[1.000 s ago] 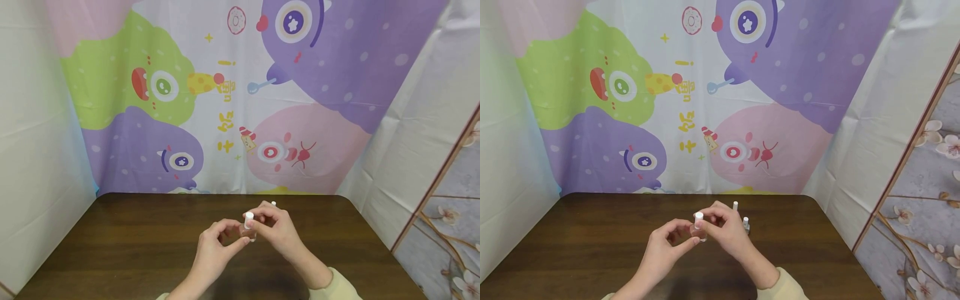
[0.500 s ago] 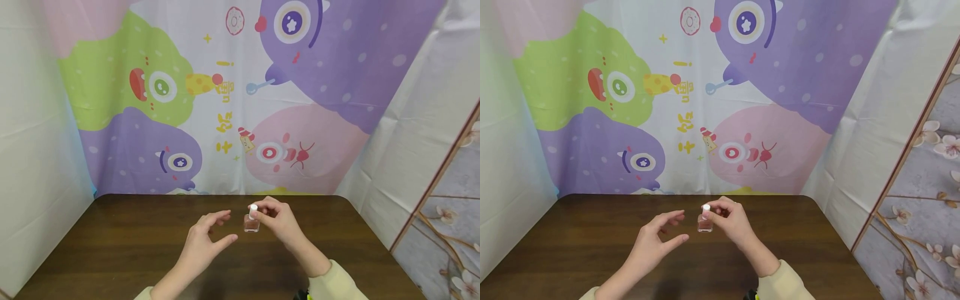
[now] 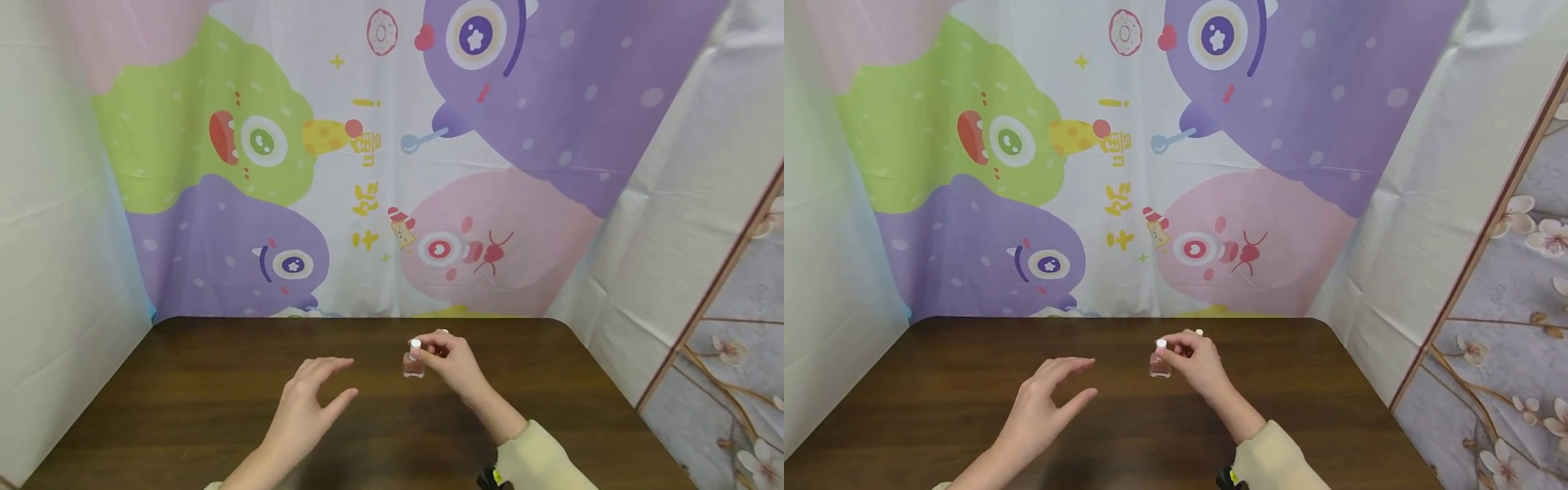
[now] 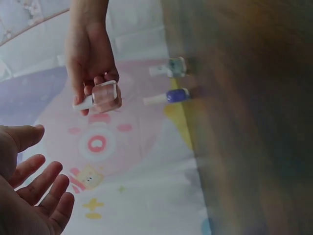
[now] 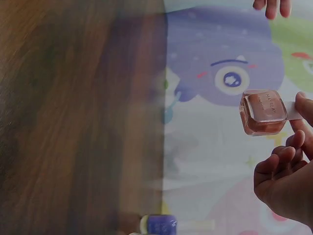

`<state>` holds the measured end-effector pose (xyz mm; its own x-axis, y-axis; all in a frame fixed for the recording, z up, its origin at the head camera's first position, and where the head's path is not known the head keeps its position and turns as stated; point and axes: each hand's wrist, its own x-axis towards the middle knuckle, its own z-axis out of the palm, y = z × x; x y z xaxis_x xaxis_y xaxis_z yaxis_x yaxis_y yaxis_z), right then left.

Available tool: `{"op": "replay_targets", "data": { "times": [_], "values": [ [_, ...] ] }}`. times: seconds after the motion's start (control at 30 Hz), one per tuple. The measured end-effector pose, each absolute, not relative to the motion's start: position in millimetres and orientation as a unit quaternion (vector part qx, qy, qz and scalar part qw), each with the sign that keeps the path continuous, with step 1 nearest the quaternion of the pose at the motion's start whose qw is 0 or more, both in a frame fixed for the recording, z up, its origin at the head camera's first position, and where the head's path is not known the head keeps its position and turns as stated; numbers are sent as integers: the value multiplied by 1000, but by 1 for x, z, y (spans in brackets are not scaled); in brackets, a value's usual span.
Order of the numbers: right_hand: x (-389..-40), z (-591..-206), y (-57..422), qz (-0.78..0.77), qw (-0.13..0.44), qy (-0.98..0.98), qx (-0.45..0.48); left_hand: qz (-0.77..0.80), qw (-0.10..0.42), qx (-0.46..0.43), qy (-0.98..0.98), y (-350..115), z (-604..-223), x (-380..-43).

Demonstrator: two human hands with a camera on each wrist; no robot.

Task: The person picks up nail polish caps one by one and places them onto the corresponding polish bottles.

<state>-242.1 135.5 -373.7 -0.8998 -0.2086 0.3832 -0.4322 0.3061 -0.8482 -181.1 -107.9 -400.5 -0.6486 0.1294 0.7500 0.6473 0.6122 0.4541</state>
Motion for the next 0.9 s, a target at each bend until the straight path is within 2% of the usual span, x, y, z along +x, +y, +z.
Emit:
{"op": "replay_targets", "data": {
  "times": [0.3,0.43,0.57,0.9],
  "values": [
    [-256,-393,142,553,88,-814,153,-346,344,-220,-845,-120,-418,-177],
    [-272,-414,148,560,83,-813,133,-329,345,-212,-853,-126,-426,-175],
    [-288,-434,152,547,101,-822,122,-322,342,-195,-861,-131,-432,-173],
    [-301,-451,158,464,138,-867,117,-304,337,-188,-871,-139,-435,-169]
  ]
}}
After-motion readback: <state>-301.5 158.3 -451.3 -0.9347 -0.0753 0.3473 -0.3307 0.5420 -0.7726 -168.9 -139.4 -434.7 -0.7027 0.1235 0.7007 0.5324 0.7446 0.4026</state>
